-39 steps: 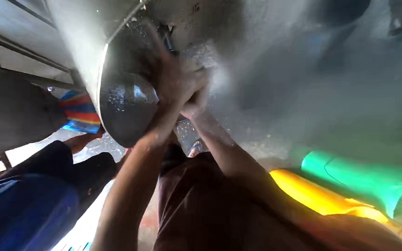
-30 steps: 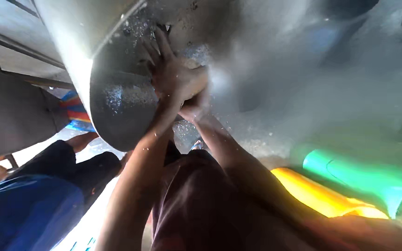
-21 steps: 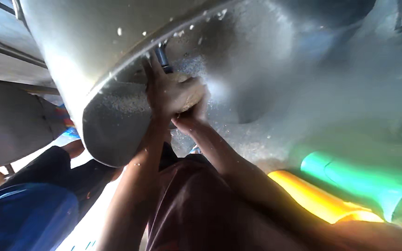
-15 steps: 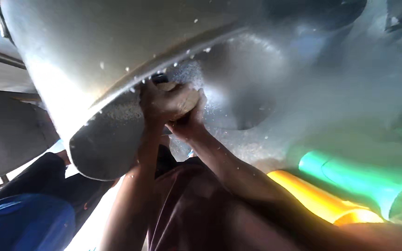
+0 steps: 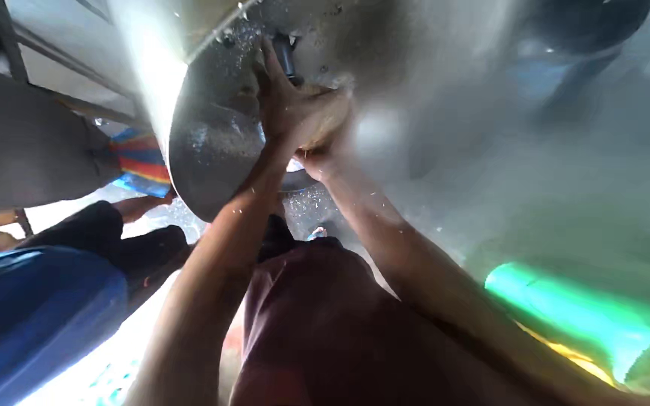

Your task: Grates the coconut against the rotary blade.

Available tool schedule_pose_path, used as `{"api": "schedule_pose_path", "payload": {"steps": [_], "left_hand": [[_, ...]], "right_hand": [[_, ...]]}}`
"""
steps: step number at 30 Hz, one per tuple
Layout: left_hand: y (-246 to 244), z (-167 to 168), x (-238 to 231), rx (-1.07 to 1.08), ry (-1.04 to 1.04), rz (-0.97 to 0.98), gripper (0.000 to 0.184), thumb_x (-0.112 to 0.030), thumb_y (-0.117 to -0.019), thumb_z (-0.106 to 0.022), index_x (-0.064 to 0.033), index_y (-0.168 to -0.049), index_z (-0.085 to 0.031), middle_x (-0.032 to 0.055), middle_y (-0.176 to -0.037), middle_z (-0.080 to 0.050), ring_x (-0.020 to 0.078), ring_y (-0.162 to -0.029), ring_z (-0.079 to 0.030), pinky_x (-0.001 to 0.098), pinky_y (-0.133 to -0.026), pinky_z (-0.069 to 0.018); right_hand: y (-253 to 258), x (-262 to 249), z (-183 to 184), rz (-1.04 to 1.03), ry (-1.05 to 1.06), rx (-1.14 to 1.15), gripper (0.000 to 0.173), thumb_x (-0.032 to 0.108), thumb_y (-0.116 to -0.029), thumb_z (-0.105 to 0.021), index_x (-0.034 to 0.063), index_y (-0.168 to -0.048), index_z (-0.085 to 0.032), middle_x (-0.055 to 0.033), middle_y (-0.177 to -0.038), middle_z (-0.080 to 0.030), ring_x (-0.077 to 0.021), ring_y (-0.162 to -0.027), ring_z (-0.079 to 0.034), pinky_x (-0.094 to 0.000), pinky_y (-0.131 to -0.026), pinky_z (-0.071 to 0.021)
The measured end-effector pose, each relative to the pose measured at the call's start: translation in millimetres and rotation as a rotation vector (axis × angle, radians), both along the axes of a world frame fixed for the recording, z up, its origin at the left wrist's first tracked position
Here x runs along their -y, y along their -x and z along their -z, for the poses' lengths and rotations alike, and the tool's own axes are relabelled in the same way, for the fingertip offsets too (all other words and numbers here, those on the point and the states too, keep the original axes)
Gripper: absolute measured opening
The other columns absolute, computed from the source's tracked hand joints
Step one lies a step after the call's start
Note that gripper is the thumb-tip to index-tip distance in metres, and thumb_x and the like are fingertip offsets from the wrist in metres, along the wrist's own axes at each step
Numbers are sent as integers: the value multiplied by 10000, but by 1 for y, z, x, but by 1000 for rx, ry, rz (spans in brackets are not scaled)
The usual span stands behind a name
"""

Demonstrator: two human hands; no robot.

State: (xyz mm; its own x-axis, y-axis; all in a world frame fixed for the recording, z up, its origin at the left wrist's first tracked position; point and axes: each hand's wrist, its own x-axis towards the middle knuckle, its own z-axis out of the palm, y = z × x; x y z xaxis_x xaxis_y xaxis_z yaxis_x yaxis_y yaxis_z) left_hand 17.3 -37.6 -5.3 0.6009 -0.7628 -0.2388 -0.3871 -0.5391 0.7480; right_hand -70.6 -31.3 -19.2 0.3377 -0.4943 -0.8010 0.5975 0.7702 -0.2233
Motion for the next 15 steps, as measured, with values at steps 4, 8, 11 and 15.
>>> {"api": "schedule_pose_path", "payload": {"steps": [4,8,11,15], "left_hand": [[-2,6,-6,-66,24,8,1410,-558,-586,-924,-137,-1652,-103,220,-1633,-288,281,-1434,-432,429,-1123,-440],[-1,12,-6,-150,87,4,1345,-523,-635,-911,-118,-1647,-121,174,-1568,-417,223,-1361,-513,412,-1100,-468],[-11,38,-13,-458,369,-15,1264,-399,-721,-864,-44,-1628,-58,189,-1433,-521,201,-1206,-609,381,-997,-550],[-2,18,-15,-316,243,-53,1226,-421,-777,-839,-4,-1613,-46,229,-1552,-389,251,-1387,-474,389,-1120,-459]], "right_hand": [[4,-10,15,-6,66,38,708,797,-903,-414,251,-1345,-503,-72,-1222,-620,-265,-1108,-629,-572,-824,-564],[9,-6,0,-37,49,0,743,816,-916,-340,258,-1378,-504,-100,-1245,-629,-294,-1090,-644,-553,-811,-571],[13,-3,5,-17,70,76,835,868,-882,-283,242,-1400,-477,-151,-1268,-611,-350,-1091,-635,-590,-803,-563],[16,5,3,-51,-8,82,780,809,-878,-352,261,-1421,-464,-148,-1340,-572,-372,-1175,-584,-635,-865,-511]]}}
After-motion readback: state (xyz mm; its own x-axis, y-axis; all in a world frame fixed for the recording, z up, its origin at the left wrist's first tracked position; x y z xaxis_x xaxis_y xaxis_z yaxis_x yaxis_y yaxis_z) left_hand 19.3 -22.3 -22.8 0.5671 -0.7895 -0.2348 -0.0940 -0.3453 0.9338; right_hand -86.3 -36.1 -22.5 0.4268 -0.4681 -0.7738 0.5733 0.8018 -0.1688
